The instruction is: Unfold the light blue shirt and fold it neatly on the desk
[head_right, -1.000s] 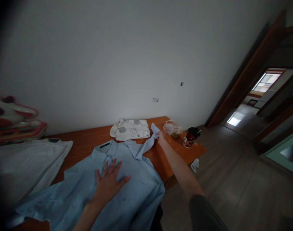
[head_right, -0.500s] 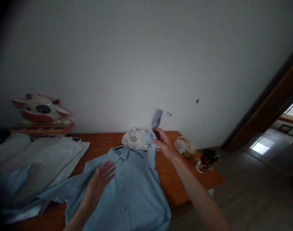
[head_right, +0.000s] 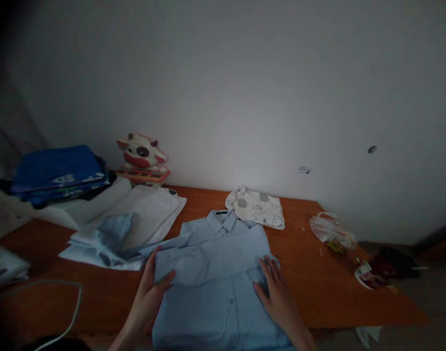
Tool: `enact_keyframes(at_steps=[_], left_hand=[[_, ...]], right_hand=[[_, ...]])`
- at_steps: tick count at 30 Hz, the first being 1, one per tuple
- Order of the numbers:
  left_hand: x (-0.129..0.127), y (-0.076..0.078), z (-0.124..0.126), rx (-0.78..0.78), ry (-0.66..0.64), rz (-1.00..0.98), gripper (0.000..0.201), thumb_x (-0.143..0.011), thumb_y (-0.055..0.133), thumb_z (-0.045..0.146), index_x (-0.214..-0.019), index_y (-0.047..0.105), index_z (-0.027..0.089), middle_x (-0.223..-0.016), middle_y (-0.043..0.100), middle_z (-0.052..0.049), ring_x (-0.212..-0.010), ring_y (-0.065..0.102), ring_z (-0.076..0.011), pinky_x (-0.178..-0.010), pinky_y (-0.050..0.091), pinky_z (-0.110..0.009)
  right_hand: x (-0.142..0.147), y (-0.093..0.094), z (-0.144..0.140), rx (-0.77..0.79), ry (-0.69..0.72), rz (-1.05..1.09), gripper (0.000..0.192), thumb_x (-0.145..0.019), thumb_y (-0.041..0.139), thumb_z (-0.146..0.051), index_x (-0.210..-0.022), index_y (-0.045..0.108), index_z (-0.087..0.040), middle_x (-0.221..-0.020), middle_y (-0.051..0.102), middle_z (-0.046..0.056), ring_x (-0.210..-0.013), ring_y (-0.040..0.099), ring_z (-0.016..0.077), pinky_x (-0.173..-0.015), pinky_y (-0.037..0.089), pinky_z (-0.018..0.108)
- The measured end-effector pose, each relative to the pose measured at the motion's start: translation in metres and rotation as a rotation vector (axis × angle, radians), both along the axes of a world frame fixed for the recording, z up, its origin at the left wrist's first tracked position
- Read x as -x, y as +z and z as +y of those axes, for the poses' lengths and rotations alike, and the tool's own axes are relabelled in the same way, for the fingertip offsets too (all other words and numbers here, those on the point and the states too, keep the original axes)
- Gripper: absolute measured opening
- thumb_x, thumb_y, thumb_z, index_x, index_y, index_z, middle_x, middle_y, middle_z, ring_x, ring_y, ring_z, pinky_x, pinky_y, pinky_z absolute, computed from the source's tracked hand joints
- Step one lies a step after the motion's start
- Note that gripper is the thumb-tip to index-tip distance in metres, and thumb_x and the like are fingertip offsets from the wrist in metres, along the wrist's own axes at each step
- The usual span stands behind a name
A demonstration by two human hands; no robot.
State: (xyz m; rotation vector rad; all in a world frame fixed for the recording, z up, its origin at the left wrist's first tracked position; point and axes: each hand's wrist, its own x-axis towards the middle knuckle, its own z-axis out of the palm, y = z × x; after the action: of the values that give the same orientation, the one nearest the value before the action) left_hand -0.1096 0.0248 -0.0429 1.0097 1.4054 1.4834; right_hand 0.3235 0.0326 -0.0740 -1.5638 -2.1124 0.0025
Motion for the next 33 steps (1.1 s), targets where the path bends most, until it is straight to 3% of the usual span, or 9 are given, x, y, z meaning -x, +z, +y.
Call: enact_keyframes(at_steps=[4,7,11,16,20,23,28,31,33], left_hand=[[-0.009,0.016,0.037,-0.088,-0.011,0.063,0.081,-0.098,0.068,0.044,-0.172,0.036,0.036,-0.177,0.047,-0.013,-0.152,0.06,-0.0343,-0.105,0.066,-0.046],[-0.006,0.007,0.062,-0.103,-0.062,0.22,0.06,-0.094,0.069,0.036,-0.151,0.061,0.021,-0.152,0.07,-0.016,-0.142,0.066,-0.032,-0.12,0.056,-0.05],[0.003,-0.002,0.067,-0.105,-0.224,0.34,0.039,-0.101,0.067,0.046,-0.13,0.074,0.02,-0.121,0.082,-0.01,-0.116,0.075,-0.0285,-0.115,0.057,-0.049],[0.013,-0.006,0.063,-0.2,-0.244,0.392,0.059,-0.095,0.077,0.033,-0.151,0.065,0.018,-0.151,0.07,-0.017,-0.148,0.062,-0.0342,-0.133,0.041,-0.053],[0.027,-0.021,0.07,-0.174,-0.192,0.177,0.103,-0.085,0.086,0.029,-0.174,0.034,0.02,-0.179,0.041,-0.019,-0.169,0.037,-0.0345,-0.139,0.031,-0.053],[0.036,-0.024,0.073,-0.125,-0.191,0.04,0.097,-0.087,0.083,0.032,-0.171,0.036,0.017,-0.18,0.039,-0.022,-0.167,0.04,-0.0334,-0.136,0.037,-0.051],[0.057,-0.004,0.045,-0.089,-0.08,0.061,0.078,-0.099,0.072,0.047,-0.165,0.043,0.017,-0.126,0.081,-0.016,-0.115,0.079,-0.0254,-0.107,0.061,-0.043],[0.081,0.015,0.02,-0.04,0.098,0.295,0.094,-0.105,0.064,0.052,-0.178,0.016,0.016,-0.09,0.082,-0.004,-0.074,0.077,-0.0197,-0.081,0.061,-0.034],[0.1,0.028,0.009,0.056,0.196,0.554,0.096,-0.106,0.061,0.054,-0.178,0.016,0.011,-0.083,0.08,-0.005,-0.072,0.076,-0.0233,-0.079,0.059,-0.036]], right_hand=[[-0.025,0.006,0.005,0.04,-0.041,-0.155,0.061,-0.108,0.053,-0.055,-0.168,0.048,-0.046,-0.162,0.063,0.007,-0.148,0.06,0.0406,-0.12,0.05,0.068],[-0.027,0.02,0.022,0.059,-0.179,-0.276,0.056,-0.11,0.041,-0.06,-0.153,0.066,-0.035,-0.144,0.072,0.016,-0.131,0.067,0.0428,-0.112,0.049,0.069],[-0.016,0.03,0.051,0.082,-0.297,-0.379,0.069,-0.11,0.033,-0.065,-0.14,0.072,-0.017,-0.133,0.071,0.027,-0.131,0.063,0.047,-0.112,0.046,0.069],[0.002,0.017,0.072,0.146,-0.105,-0.344,0.075,-0.112,0.027,-0.066,-0.171,0.047,-0.025,-0.181,0.038,0.013,-0.166,0.034,0.0379,-0.133,0.031,0.059],[-0.008,-0.001,0.077,0.284,-0.202,-0.35,0.081,-0.111,0.019,-0.068,-0.179,0.035,-0.025,-0.186,0.029,0.009,-0.171,0.026,0.0356,-0.139,0.019,0.062],[-0.018,-0.006,0.078,0.291,-0.265,-0.35,0.082,-0.112,0.014,-0.064,-0.18,0.031,-0.021,-0.187,0.024,0.01,-0.173,0.022,0.035,-0.14,0.013,0.063],[-0.028,-0.005,0.084,0.296,-0.331,-0.346,0.081,-0.113,0.01,-0.058,-0.179,0.032,-0.018,-0.187,0.025,0.011,-0.173,0.018,0.0361,-0.138,0.006,0.069],[-0.037,0.0,0.091,0.31,-0.344,-0.336,0.081,-0.113,0.009,-0.058,-0.179,0.032,-0.019,-0.187,0.024,0.01,-0.174,0.015,0.0365,-0.137,0.005,0.072],[-0.04,0.008,0.09,0.321,-0.354,-0.327,0.082,-0.113,0.011,-0.061,-0.179,0.033,-0.018,-0.187,0.022,0.01,-0.174,0.014,0.0396,-0.136,0.003,0.075]])
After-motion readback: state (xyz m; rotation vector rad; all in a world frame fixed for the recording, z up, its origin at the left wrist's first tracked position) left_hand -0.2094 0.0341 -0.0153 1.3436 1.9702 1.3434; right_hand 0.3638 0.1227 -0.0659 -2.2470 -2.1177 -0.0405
